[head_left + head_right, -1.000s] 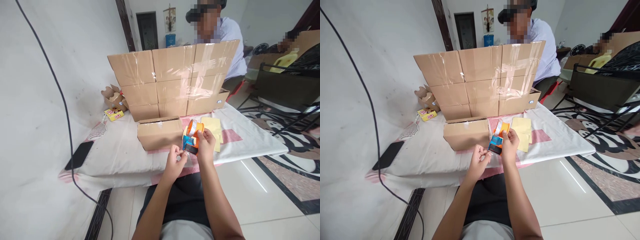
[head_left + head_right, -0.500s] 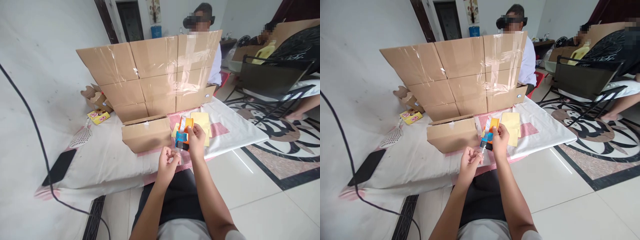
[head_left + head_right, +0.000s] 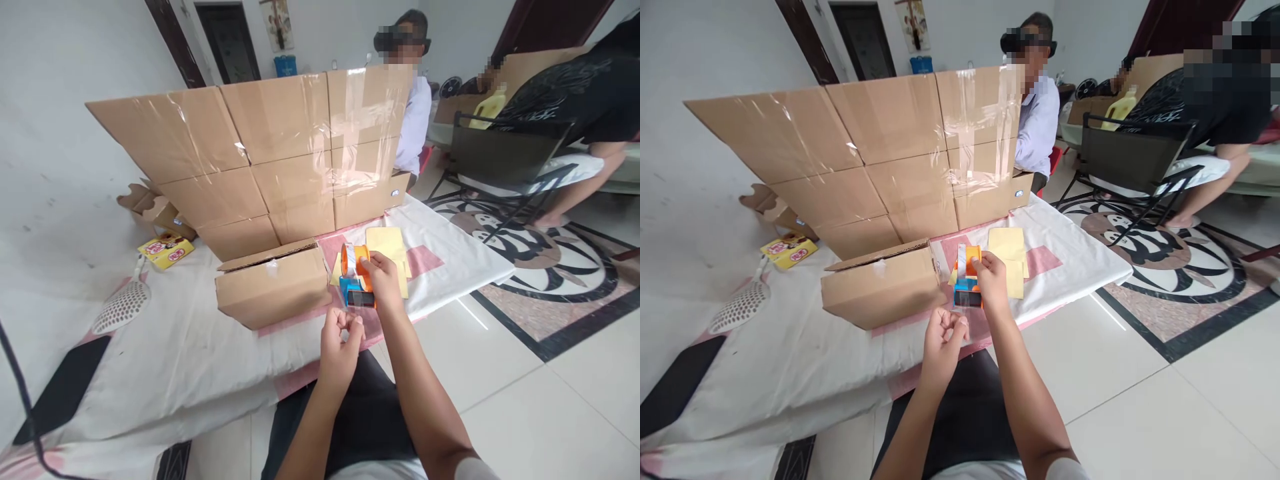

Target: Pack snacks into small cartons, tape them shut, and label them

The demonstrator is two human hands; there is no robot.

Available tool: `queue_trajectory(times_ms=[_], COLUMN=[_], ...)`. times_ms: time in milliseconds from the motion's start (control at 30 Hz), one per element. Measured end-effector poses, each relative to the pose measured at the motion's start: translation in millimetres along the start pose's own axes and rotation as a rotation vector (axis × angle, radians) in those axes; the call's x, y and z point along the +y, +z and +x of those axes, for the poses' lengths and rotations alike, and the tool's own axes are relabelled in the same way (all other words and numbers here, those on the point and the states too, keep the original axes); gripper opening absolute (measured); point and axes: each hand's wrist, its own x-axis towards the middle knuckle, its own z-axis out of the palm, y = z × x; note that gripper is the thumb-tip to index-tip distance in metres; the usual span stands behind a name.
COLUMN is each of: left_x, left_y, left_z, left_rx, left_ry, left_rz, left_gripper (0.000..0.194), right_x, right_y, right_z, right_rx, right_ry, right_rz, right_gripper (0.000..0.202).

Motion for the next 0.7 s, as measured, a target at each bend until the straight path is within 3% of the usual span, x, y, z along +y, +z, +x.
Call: queue_trajectory(times_ms=[300,500,700], left_x=[-22,-23,-19], left_y=[-6.5,-13.9,-20.5], left_z=[15,17,15], left_rx=[0.051,-0.015,-0.133], left_ry=[0.233,0.393,0.495], left_rz=[0.079,0.160,0.226], left_gripper=[0.036,0.034,0.030], right_x=[-1,12,10], right_y=[15,10,-1], right_z=[11,6,-10], right_rx=[-0.127,-0.171,-0.185], right_ry=[0.235,0.358,0.319], right_rz=[-0.010,0.078,0.099], right_gripper=[0.026,0.027,0.028])
